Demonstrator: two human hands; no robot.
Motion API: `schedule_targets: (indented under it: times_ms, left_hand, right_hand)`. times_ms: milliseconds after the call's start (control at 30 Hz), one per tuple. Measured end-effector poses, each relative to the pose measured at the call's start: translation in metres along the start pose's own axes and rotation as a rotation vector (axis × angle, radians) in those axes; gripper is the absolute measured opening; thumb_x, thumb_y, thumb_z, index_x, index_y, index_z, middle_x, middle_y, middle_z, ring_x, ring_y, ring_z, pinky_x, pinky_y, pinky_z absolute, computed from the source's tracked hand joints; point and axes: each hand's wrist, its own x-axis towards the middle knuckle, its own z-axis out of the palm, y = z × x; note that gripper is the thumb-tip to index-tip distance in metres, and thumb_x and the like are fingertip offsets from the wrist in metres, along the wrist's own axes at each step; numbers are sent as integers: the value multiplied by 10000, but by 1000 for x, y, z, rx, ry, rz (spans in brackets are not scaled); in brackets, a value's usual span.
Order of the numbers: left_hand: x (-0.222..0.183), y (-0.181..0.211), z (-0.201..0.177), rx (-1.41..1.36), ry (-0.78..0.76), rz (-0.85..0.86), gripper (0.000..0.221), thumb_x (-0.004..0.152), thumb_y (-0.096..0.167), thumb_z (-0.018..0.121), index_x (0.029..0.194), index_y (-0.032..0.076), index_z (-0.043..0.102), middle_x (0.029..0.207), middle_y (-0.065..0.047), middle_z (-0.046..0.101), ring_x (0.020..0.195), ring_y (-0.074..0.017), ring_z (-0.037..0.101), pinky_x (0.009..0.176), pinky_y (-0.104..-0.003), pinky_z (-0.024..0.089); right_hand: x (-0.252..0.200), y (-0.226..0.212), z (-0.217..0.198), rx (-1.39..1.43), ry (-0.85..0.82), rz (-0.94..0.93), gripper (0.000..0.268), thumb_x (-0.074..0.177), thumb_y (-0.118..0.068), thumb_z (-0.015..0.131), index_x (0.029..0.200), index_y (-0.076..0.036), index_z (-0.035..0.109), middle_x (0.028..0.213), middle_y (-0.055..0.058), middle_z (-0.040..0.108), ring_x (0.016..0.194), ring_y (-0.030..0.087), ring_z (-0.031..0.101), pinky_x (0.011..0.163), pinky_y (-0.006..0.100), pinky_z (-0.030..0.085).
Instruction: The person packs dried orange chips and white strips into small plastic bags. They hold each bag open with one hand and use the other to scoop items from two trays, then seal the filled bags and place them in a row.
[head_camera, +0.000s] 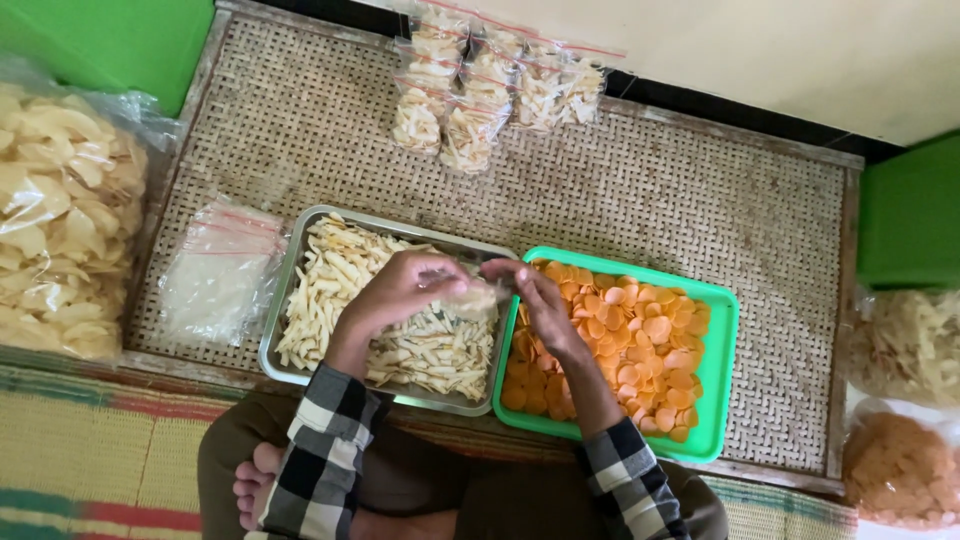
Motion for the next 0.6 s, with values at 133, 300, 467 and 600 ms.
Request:
schedule_targets:
  times_ms: [133, 300, 467, 600]
  left_hand:
    - [0, 1, 0, 45, -102, -43, 201, 985, 112, 658, 1118, -23, 726, 1099, -240, 732, 939, -349, 713, 823, -437, 591]
    - [4, -2, 0, 103, -193, -197, 211, 954, 164, 720, 1113, 25, 740, 1103, -211, 744, 1060, -367, 706, 962, -486, 532]
    - [7, -7, -1, 109, -239, -257, 279, 932, 197, 729, 1171, 54, 719, 1188, -223, 732, 1181, -393, 664, 1053, -494, 493]
    - [-1, 24, -8, 75, -258, -279, 377, 959, 180, 692, 1316, 70, 641, 1288, -233, 681, 1267, -419, 587, 1123, -561, 401]
  right_hand:
    - [-2, 11, -6, 45, -28, -94, 361, 1101, -191, 441, 1290, -16, 694, 1059, 161, 761, 914, 205, 698, 908, 410, 549]
    - [-1, -12, -1, -594, -173, -542, 370, 814, 72, 720, 1080, -167, 820, 1118, 139, 698, 1011, 417, 673, 891, 495, 547]
    - [-5, -39, 20, -823, -160, -703, 263, 905, -29, 682, 979, -249, 807, 1108, 44, 666, 1000, 318, 653, 812, 407, 513]
    - [-5, -48, 22, -1078, -156, -838, 229, 977, -133, 627, 963, -303, 781, 1087, 47, 641, 1022, 305, 624, 808, 392, 482]
